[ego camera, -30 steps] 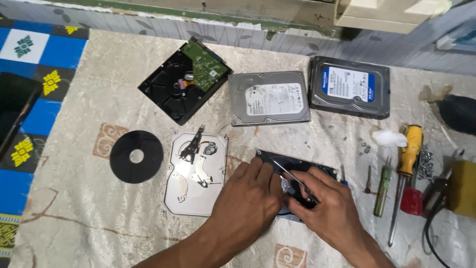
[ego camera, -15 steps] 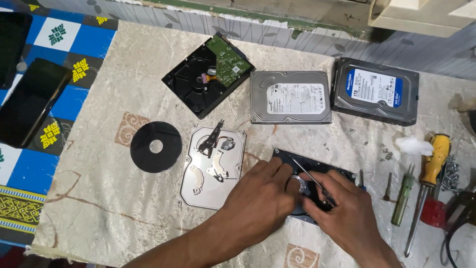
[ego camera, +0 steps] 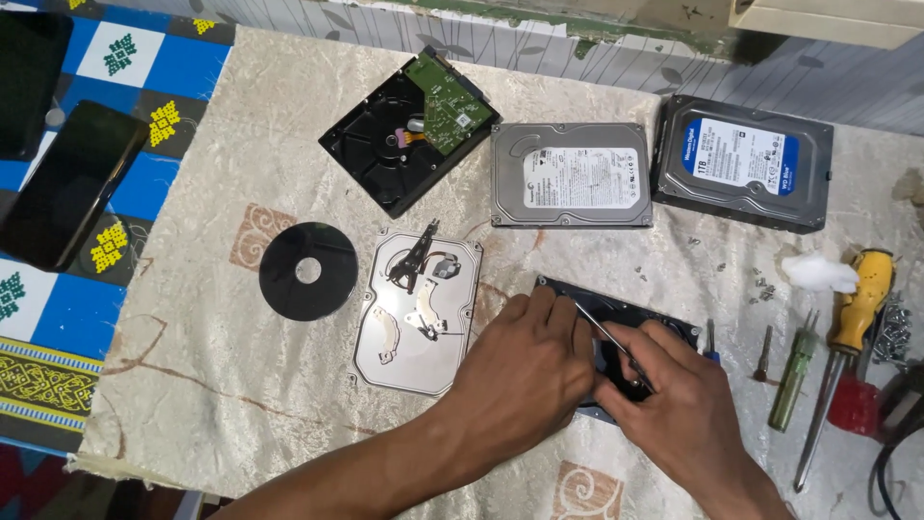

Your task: Cleaning hard drive platters and assembling internal components of a hard disk drive.

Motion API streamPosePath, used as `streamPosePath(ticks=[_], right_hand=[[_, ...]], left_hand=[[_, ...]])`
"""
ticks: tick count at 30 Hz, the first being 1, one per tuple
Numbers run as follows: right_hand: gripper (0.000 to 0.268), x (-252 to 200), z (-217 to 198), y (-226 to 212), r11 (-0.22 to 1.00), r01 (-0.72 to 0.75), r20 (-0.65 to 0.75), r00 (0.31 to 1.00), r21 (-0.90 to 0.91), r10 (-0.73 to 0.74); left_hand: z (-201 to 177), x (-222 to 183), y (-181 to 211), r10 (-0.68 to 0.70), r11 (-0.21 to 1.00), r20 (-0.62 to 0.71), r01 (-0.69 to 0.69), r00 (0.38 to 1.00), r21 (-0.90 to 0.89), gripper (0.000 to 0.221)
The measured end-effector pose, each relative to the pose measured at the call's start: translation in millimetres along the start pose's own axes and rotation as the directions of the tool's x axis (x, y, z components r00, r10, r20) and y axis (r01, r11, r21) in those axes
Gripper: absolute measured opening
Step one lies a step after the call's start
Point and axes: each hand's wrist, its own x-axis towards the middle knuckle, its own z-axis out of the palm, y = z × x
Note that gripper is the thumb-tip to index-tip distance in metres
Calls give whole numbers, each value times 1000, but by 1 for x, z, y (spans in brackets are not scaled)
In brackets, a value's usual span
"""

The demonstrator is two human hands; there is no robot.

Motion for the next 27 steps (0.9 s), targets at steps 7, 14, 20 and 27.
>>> streamPosePath(ticks=[7,14,20,27], right_hand=[[42,0,2,0,999,34,-13,999,22,-34],[39,5,-1,-4,995,103,-40,994,-1,-103],[48,5,-1,-5,994,107,-44,993,-19,-108],[46,3,0,-2,991,130,-37,991,-17,-130]], left_hand=[[-2,0,-1,-23,1000,81,22,996,11,23],[-10,-1,-12,-23,999,122,28,992,-42,20],[-35,0,-32,13,911,214,77,977,-405,12],[-26,4,-27,158,940,120,-112,980,-322,17]])
